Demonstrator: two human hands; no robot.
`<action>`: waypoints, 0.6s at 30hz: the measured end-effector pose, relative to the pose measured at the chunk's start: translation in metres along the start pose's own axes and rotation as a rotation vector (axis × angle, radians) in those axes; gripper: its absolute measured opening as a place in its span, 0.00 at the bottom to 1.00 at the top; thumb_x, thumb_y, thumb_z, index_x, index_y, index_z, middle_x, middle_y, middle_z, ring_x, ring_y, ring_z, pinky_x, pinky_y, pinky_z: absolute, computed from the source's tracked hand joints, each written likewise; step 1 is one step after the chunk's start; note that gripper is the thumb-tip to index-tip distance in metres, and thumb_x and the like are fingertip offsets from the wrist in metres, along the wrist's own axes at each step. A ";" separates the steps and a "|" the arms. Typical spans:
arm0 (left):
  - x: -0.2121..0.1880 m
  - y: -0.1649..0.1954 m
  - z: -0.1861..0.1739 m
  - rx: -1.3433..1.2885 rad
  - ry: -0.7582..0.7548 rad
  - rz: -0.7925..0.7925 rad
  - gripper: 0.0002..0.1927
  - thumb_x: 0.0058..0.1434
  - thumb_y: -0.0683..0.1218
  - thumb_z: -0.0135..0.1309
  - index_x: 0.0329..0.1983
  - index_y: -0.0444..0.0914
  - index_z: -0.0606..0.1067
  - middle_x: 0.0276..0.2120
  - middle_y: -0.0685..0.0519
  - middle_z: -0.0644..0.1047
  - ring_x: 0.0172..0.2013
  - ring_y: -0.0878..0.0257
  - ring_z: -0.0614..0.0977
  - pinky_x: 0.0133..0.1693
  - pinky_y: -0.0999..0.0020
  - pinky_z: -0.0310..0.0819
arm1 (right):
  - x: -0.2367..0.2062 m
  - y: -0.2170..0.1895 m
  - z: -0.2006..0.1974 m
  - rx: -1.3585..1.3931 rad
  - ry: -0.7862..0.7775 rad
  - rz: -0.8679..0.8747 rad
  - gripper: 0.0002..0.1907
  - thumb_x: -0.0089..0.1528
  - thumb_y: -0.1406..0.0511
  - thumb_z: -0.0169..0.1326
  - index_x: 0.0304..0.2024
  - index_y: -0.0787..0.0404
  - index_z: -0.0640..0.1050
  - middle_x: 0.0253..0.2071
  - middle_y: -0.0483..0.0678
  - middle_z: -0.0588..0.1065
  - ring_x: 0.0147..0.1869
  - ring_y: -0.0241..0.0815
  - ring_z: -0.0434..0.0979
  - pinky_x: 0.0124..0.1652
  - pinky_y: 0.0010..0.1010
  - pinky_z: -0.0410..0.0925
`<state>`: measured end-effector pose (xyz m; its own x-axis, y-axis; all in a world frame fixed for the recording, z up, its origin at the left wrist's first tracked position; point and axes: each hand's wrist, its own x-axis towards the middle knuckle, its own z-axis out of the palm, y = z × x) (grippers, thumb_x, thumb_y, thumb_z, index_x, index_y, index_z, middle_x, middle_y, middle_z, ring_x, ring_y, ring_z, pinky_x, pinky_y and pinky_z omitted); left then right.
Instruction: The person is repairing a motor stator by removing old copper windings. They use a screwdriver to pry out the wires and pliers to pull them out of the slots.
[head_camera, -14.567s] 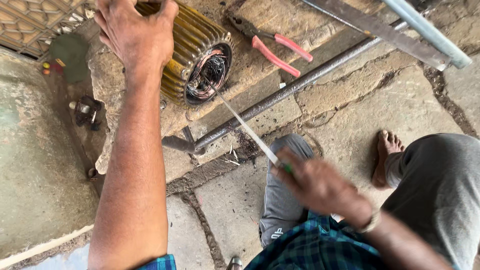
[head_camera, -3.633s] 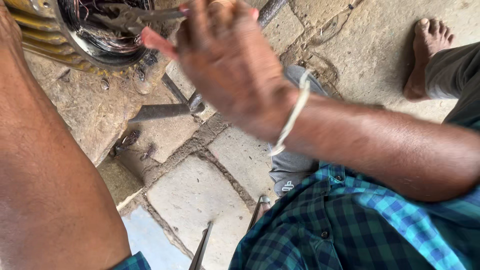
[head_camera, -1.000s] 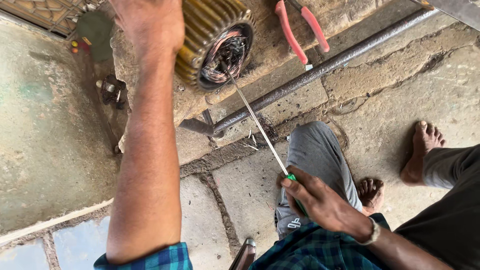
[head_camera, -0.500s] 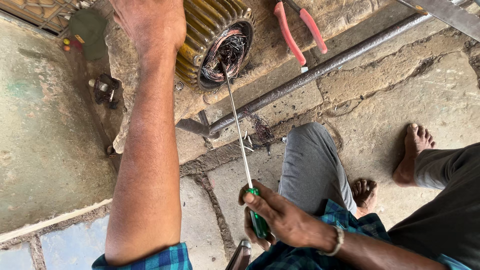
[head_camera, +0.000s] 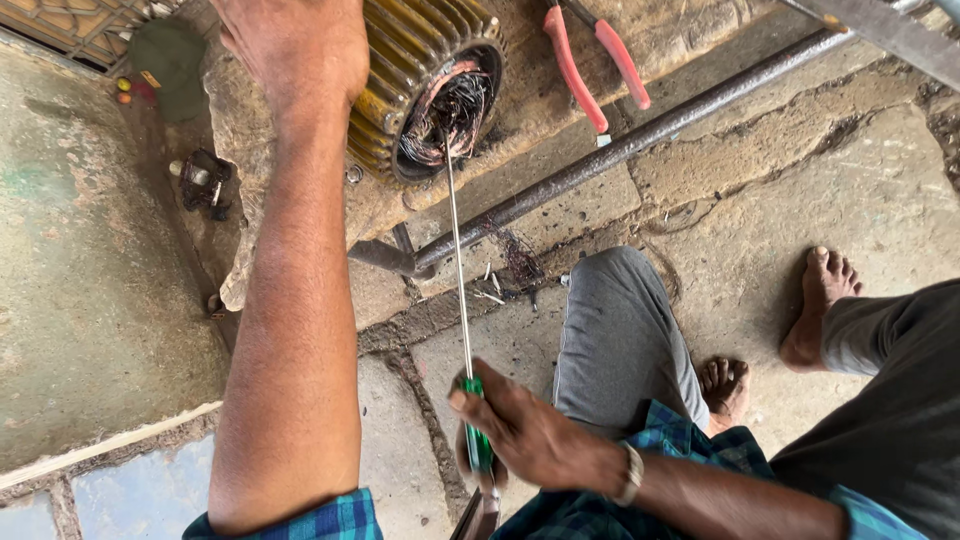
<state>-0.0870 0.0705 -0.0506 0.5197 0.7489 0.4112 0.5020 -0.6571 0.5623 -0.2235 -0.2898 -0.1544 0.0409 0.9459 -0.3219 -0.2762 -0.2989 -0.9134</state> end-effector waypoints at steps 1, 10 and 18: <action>0.000 0.002 -0.001 0.045 0.000 0.004 0.48 0.68 0.68 0.59 0.69 0.29 0.53 0.64 0.35 0.60 0.69 0.40 0.61 0.69 0.27 0.46 | 0.007 0.006 -0.004 -0.199 0.068 -0.104 0.26 0.71 0.52 0.34 0.63 0.64 0.56 0.42 0.62 0.72 0.18 0.34 0.70 0.13 0.24 0.67; -0.001 0.028 -0.014 0.146 -0.118 -0.040 0.52 0.69 0.75 0.56 0.78 0.39 0.50 0.75 0.34 0.50 0.76 0.32 0.45 0.70 0.22 0.39 | -0.001 0.008 -0.114 -1.240 0.612 -0.116 0.24 0.73 0.62 0.40 0.71 0.57 0.56 0.46 0.65 0.69 0.15 0.30 0.58 0.11 0.20 0.54; 0.005 0.059 -0.021 0.282 -0.290 -0.179 0.65 0.50 0.75 0.69 0.76 0.42 0.46 0.73 0.31 0.42 0.72 0.31 0.41 0.68 0.28 0.37 | -0.041 -0.081 -0.094 -1.272 0.758 -0.689 0.13 0.70 0.59 0.45 0.57 0.50 0.68 0.33 0.45 0.72 0.30 0.36 0.72 0.21 0.26 0.64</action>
<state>-0.0694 0.0378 -0.0003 0.5598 0.8243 0.0841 0.7496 -0.5471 0.3724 -0.1125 -0.3164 -0.0906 0.3561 0.7766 0.5197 0.9015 -0.1391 -0.4098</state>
